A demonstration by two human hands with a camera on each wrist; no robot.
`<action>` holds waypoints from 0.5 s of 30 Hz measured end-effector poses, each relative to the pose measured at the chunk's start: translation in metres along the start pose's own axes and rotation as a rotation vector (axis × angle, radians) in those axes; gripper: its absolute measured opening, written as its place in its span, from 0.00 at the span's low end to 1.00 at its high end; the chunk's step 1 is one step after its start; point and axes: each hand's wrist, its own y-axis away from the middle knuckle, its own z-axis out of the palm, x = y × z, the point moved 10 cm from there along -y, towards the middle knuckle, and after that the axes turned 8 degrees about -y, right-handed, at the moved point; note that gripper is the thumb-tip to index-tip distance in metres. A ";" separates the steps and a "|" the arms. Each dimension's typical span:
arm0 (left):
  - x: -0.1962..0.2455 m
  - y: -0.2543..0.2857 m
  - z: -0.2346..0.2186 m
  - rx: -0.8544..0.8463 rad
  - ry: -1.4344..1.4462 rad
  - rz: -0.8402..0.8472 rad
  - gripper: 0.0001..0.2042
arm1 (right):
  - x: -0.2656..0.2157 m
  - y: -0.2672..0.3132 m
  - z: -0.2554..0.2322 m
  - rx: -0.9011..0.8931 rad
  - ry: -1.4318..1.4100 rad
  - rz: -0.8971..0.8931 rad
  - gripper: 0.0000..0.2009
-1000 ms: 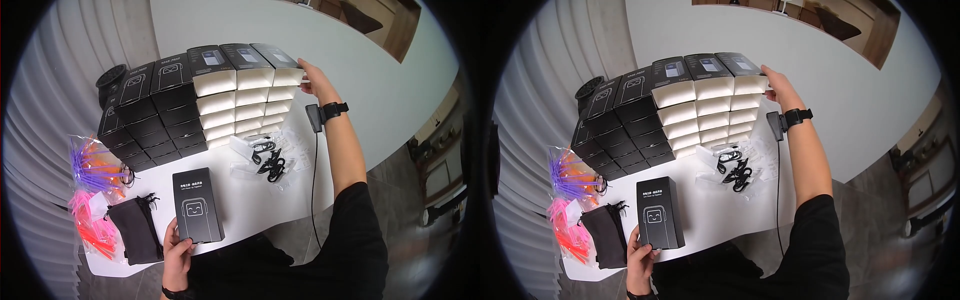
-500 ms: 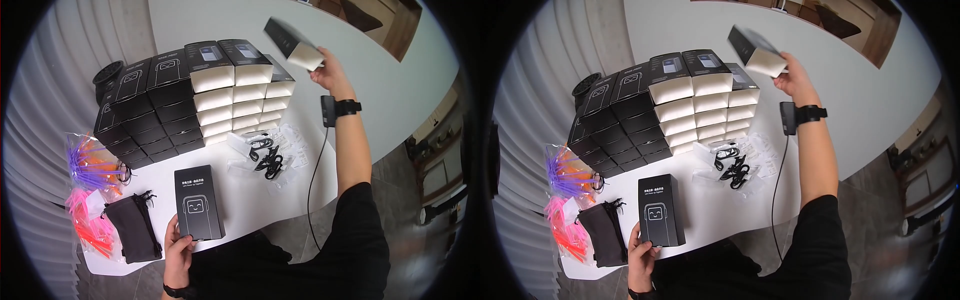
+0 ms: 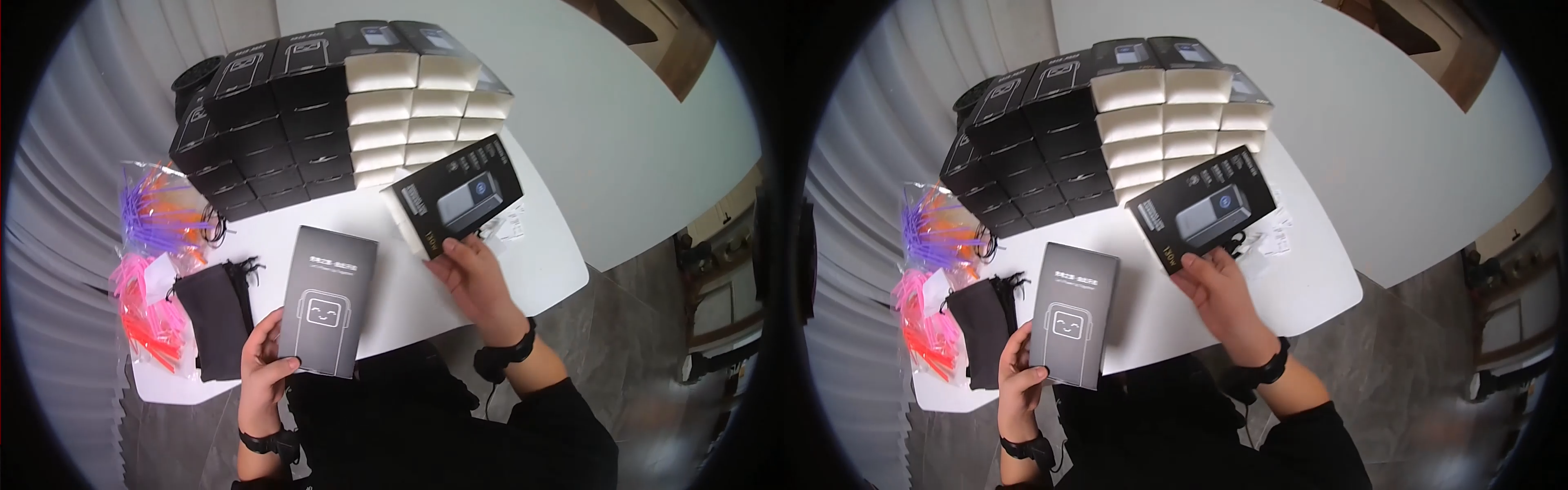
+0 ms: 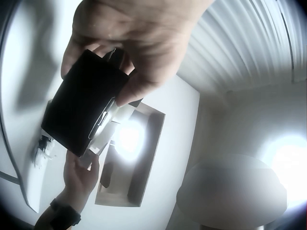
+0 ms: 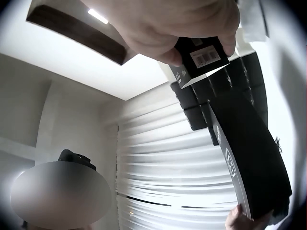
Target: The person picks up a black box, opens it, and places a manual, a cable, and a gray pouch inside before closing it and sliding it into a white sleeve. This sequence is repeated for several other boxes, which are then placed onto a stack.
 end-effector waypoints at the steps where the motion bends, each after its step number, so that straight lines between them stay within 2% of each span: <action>1: -0.004 0.003 -0.003 -0.009 -0.019 -0.020 0.39 | 0.018 0.003 -0.004 0.038 -0.016 0.040 0.21; 5: -0.012 0.013 -0.011 -0.109 -0.023 -0.052 0.38 | 0.061 0.010 -0.012 0.111 0.036 0.151 0.26; 8: -0.019 0.019 -0.025 -0.147 -0.055 -0.098 0.38 | 0.069 0.012 -0.010 0.137 0.156 0.152 0.22; 12: -0.027 0.023 -0.041 -0.159 -0.080 -0.114 0.37 | 0.075 0.012 -0.001 0.085 0.215 0.201 0.23; 15: -0.022 0.022 -0.036 -0.209 -0.021 -0.137 0.36 | 0.088 0.011 0.001 0.032 0.210 0.293 0.25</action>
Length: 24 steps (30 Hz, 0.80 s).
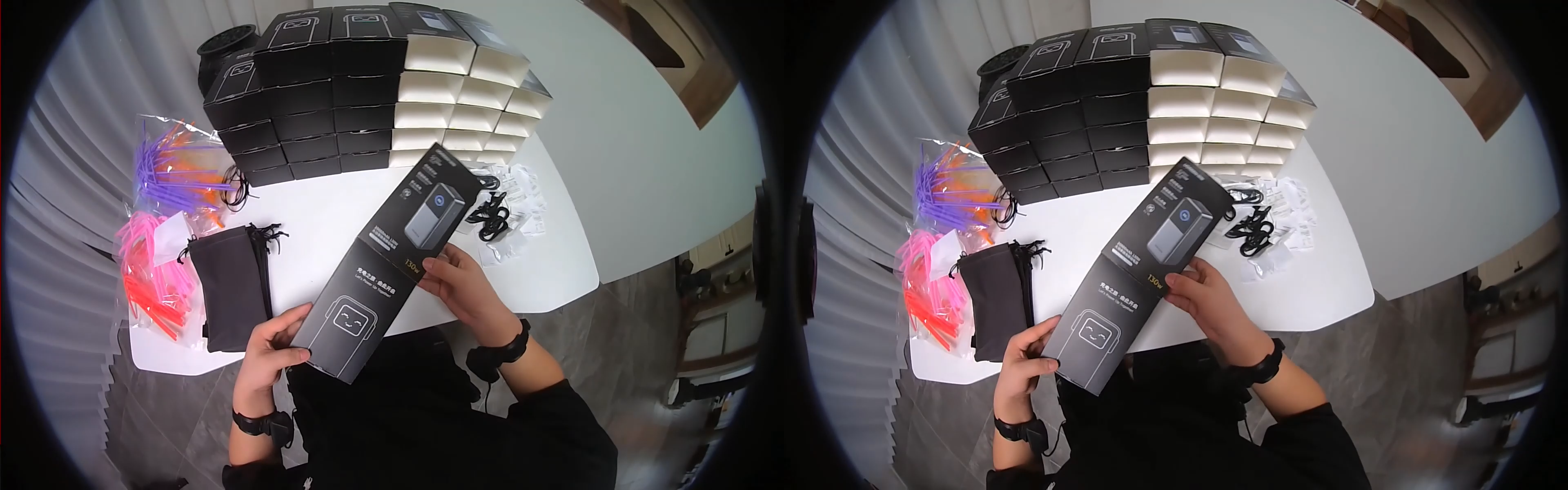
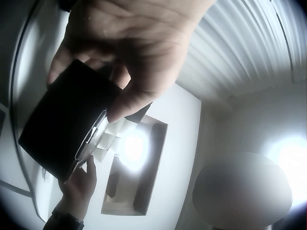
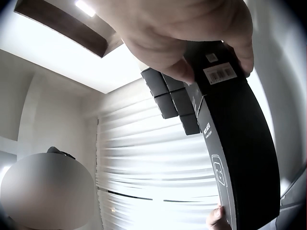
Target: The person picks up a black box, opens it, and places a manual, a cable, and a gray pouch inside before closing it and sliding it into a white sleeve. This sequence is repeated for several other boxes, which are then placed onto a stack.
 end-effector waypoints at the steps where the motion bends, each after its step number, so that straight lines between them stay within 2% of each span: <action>1: 0.000 -0.001 -0.001 -0.002 0.009 -0.002 0.36 | 0.006 -0.002 0.000 -0.026 -0.009 0.044 0.26; 6: -0.001 0.000 -0.003 -0.033 0.028 -0.028 0.37 | 0.015 -0.002 0.011 -0.085 0.055 0.113 0.30; 9: -0.001 -0.003 0.002 -0.038 -0.013 0.003 0.40 | 0.022 -0.002 0.018 -0.122 0.138 0.139 0.32; 12: -0.007 -0.007 0.013 -0.003 0.079 -0.015 0.46 | 0.035 -0.002 0.028 -0.170 0.213 0.183 0.33; 15: 0.001 -0.014 0.028 0.009 -0.093 0.091 0.51 | 0.043 0.003 0.047 -0.211 0.218 0.264 0.34; 16: 0.004 -0.015 0.029 0.036 -0.356 0.125 0.53 | 0.047 0.004 0.050 -0.211 0.185 0.289 0.34; 19: 0.007 -0.016 0.042 0.058 -0.461 0.058 0.54 | 0.052 0.003 0.053 -0.226 0.173 0.290 0.34; 24: 0.000 -0.018 0.032 0.213 -0.624 0.191 0.52 | 0.053 0.005 0.053 -0.261 0.291 0.286 0.32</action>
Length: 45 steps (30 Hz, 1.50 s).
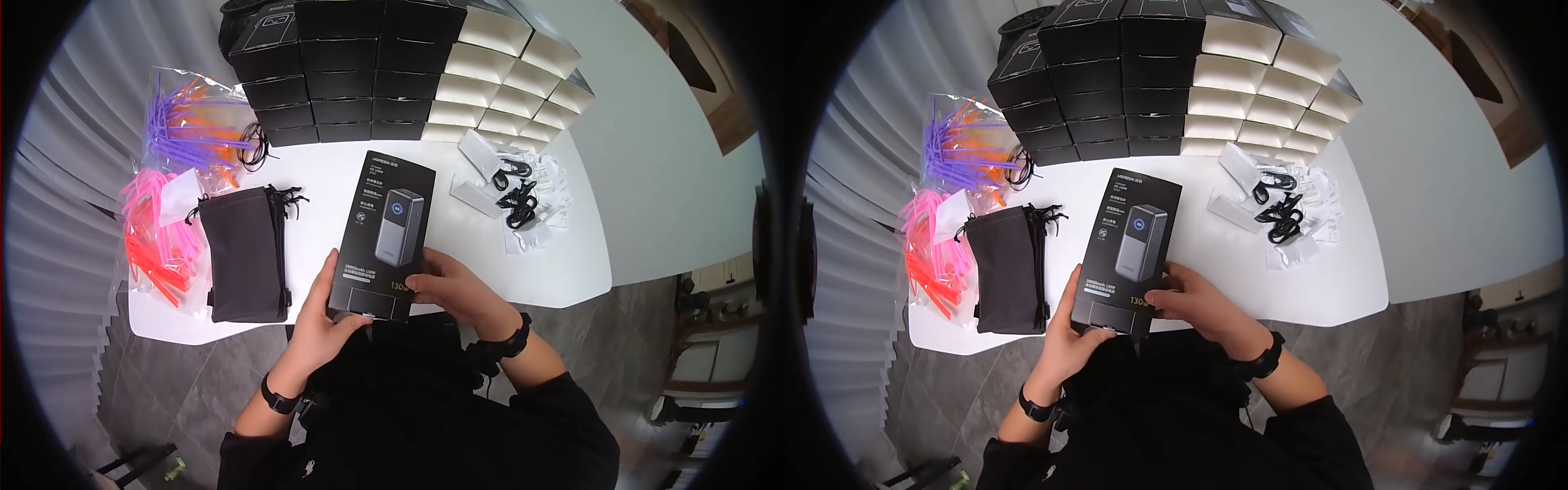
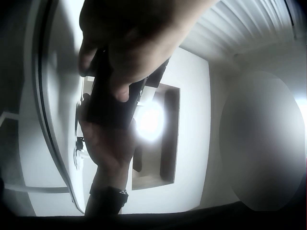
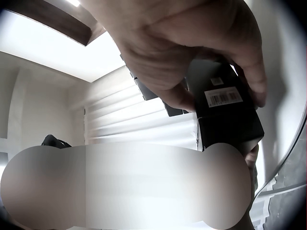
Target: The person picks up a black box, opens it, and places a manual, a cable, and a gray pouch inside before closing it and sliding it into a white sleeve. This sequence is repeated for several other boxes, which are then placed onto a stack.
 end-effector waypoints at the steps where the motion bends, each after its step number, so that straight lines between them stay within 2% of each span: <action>1: -0.003 0.000 0.000 0.020 -0.038 0.027 0.51 | 0.003 -0.001 -0.001 -0.004 -0.003 -0.003 0.31; 2: -0.005 0.001 0.000 0.039 -0.076 0.053 0.50 | 0.005 -0.001 -0.002 -0.009 -0.007 -0.005 0.31; 5: -0.018 0.003 0.005 0.116 0.097 -0.001 0.47 | 0.006 -0.001 0.000 -0.033 -0.042 -0.008 0.30; 8: -0.016 0.005 0.005 0.217 0.098 0.055 0.44 | 0.005 0.002 -0.001 -0.007 -0.023 0.013 0.29; 11: -0.017 0.007 0.003 0.281 0.064 0.033 0.41 | 0.008 0.003 0.000 -0.029 -0.050 0.014 0.28; 17: -0.022 0.012 0.009 0.337 0.146 -0.014 0.38 | 0.020 0.001 -0.008 -0.078 -0.128 -0.012 0.28; 21: -0.007 0.016 0.010 0.375 0.008 0.177 0.38 | 0.019 0.010 -0.007 -0.042 -0.202 -0.029 0.29; 24: 0.010 0.014 0.018 0.287 -0.050 0.296 0.37 | 0.013 0.022 -0.018 -0.011 -0.340 -0.158 0.31; 27: 0.042 0.002 0.031 0.089 0.060 0.419 0.35 | -0.031 0.064 -0.038 0.064 -0.311 -0.337 0.33; 28: 0.055 -0.006 0.035 0.017 0.132 0.429 0.32 | -0.046 0.079 -0.051 0.050 -0.297 -0.407 0.34; 30: 0.079 -0.028 0.047 -0.099 0.241 0.381 0.30 | -0.086 0.123 -0.083 0.164 -0.122 -0.571 0.33; 32: 0.104 -0.052 0.064 -0.215 0.306 0.282 0.27 | -0.127 0.173 -0.113 0.259 -0.172 -0.774 0.32; 33: 0.112 -0.065 0.074 -0.278 0.357 0.245 0.26 | -0.149 0.195 -0.123 0.245 -0.204 -0.885 0.31; 34: 0.119 -0.076 0.085 -0.341 0.407 0.204 0.24 | -0.159 0.211 -0.157 0.273 -0.232 -0.931 0.30; 35: 0.126 -0.087 0.097 -0.405 0.455 0.162 0.23 | -0.188 0.227 -0.156 0.280 -0.204 -1.012 0.28; 36: 0.137 -0.099 0.111 -0.465 0.471 0.157 0.20 | -0.201 0.239 -0.191 0.351 -0.141 -1.016 0.26; 37: 0.142 -0.111 0.125 -0.494 0.480 0.128 0.22 | -0.220 0.249 -0.200 0.523 -0.143 -1.053 0.24; 39: 0.149 -0.136 0.155 -0.550 0.494 0.071 0.26 | -0.244 0.255 -0.267 0.567 -0.040 -1.006 0.23; 43: 0.121 -0.163 0.217 -0.652 0.676 -0.159 0.23 | -0.264 0.216 -0.385 0.729 -0.038 -0.864 0.20; 45: 0.105 -0.158 0.229 -0.661 0.714 -0.227 0.21 | -0.259 0.181 -0.425 0.832 0.024 -0.747 0.18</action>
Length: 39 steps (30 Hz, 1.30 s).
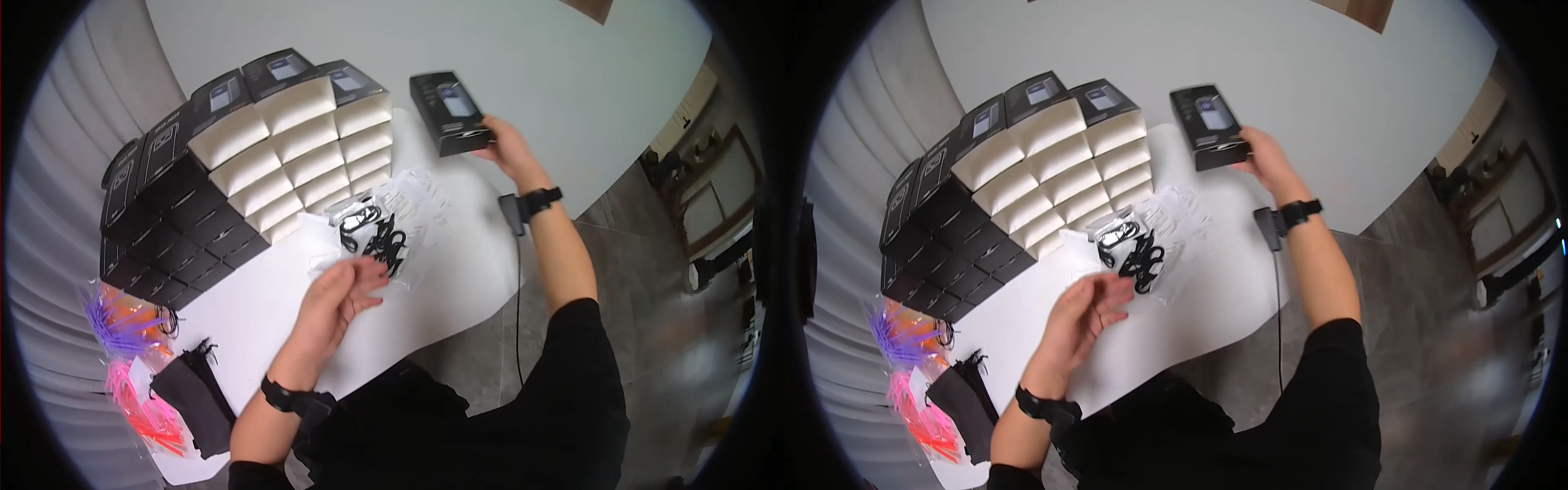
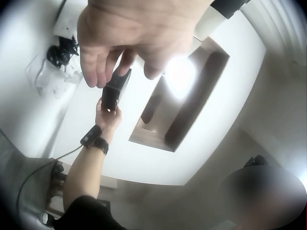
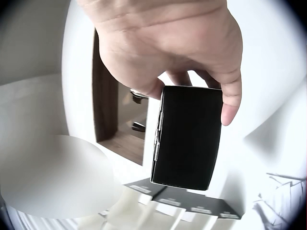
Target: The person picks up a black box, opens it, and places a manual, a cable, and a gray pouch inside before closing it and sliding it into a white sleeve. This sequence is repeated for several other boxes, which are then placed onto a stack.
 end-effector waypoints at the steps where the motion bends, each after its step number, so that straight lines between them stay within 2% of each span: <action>1: -0.009 0.003 -0.001 0.008 0.016 -0.021 0.21 | 0.018 -0.018 0.002 -0.011 0.031 0.045 0.17; 4: -0.036 0.020 -0.014 0.061 0.056 -0.070 0.20 | 0.061 -0.055 0.015 -0.033 0.071 0.131 0.17; 8: -0.060 0.057 -0.041 0.173 0.146 -0.078 0.18 | 0.090 -0.083 0.034 -0.069 0.098 0.177 0.17; 14: -0.074 0.119 -0.073 0.348 0.296 0.038 0.15 | 0.124 -0.102 0.057 -0.175 0.123 0.302 0.17; 17: -0.077 0.132 -0.081 0.393 0.312 0.064 0.15 | 0.125 -0.101 0.061 -0.142 0.225 0.298 0.18; 20: -0.084 0.137 -0.082 0.412 0.298 0.055 0.15 | 0.128 -0.104 0.067 -0.203 0.388 0.276 0.19; 23: -0.094 0.138 -0.081 0.425 0.280 0.030 0.14 | 0.125 -0.097 0.070 -0.188 0.442 0.259 0.19; 27: -0.100 0.138 -0.079 0.436 0.273 0.018 0.14 | 0.136 -0.105 0.065 -0.223 0.450 0.268 0.19; 35: -0.098 0.138 -0.078 0.442 0.277 0.044 0.14 | 0.128 -0.098 0.069 -0.216 0.478 0.277 0.16; 39: -0.098 0.136 -0.075 0.417 0.295 0.056 0.14 | 0.129 -0.100 0.068 -0.225 0.512 0.256 0.18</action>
